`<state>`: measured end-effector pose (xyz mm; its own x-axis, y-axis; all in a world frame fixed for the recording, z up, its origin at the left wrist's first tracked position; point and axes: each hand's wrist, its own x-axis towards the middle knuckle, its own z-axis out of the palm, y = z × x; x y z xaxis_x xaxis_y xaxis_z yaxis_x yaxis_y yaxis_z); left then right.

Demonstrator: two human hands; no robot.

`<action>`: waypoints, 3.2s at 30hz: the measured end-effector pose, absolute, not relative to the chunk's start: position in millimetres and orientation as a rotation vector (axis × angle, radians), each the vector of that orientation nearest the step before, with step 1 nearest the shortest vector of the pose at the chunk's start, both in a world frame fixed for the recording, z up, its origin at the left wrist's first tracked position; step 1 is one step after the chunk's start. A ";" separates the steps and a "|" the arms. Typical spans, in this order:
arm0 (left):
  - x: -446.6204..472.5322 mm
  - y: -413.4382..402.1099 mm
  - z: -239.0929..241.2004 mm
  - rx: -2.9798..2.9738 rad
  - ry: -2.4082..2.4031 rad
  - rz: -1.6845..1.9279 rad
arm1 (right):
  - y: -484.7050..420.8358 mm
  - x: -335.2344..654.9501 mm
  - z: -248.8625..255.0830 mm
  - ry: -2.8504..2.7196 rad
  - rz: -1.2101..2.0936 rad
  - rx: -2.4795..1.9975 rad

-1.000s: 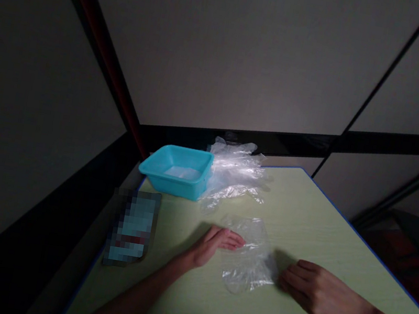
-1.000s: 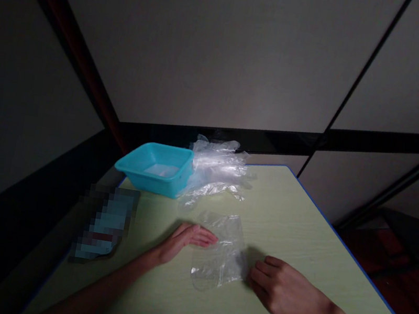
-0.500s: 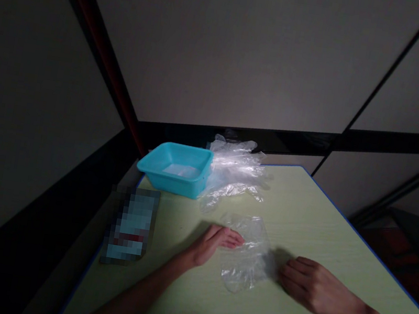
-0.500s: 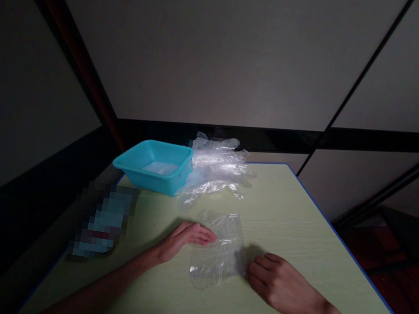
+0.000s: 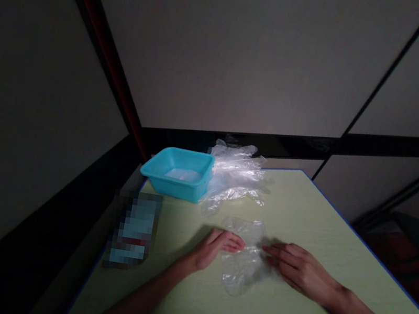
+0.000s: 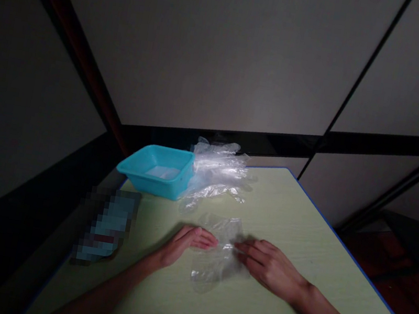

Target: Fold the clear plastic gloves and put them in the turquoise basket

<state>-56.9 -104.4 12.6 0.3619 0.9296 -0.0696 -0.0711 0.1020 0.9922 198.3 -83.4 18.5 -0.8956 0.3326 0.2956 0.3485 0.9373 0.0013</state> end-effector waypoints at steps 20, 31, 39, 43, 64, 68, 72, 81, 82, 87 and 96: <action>-67.5 -106.5 10.0 1.402 1.230 1.115 | -69.8 197.1 15.5 -2.733 0.343 -0.516; -65.4 -104.5 14.1 1.355 1.336 1.089 | -62.1 184.1 27.1 -2.385 0.888 -0.948; -65.8 -97.9 10.9 1.286 1.364 1.066 | -47.6 168.8 27.7 -2.138 1.215 -1.048; -66.1 -96.3 9.8 1.267 1.367 1.060 | -50.0 167.9 35.2 -2.214 1.194 -1.035; -66.6 -94.3 7.3 1.274 1.366 1.104 | -42.7 154.5 20.4 -2.106 0.999 -1.277; -65.9 -93.2 6.9 1.262 1.381 1.108 | -46.5 152.3 17.8 -2.026 0.940 -1.367; -65.6 -92.5 8.0 1.269 1.389 1.120 | -49.2 149.6 17.4 -1.998 0.834 -1.428; -62.7 -96.5 5.4 1.317 1.403 1.193 | -52.1 149.3 9.6 -1.975 0.701 -1.396; -62.3 -97.6 5.8 1.322 1.400 1.203 | -52.3 149.3 8.8 -1.968 0.697 -1.394; -62.1 -100.2 8.7 1.335 1.372 1.231 | -53.0 148.6 6.9 -1.954 0.674 -1.409; -63.4 -98.0 8.3 1.324 1.379 1.250 | -58.2 147.0 12.0 -1.974 0.624 -1.401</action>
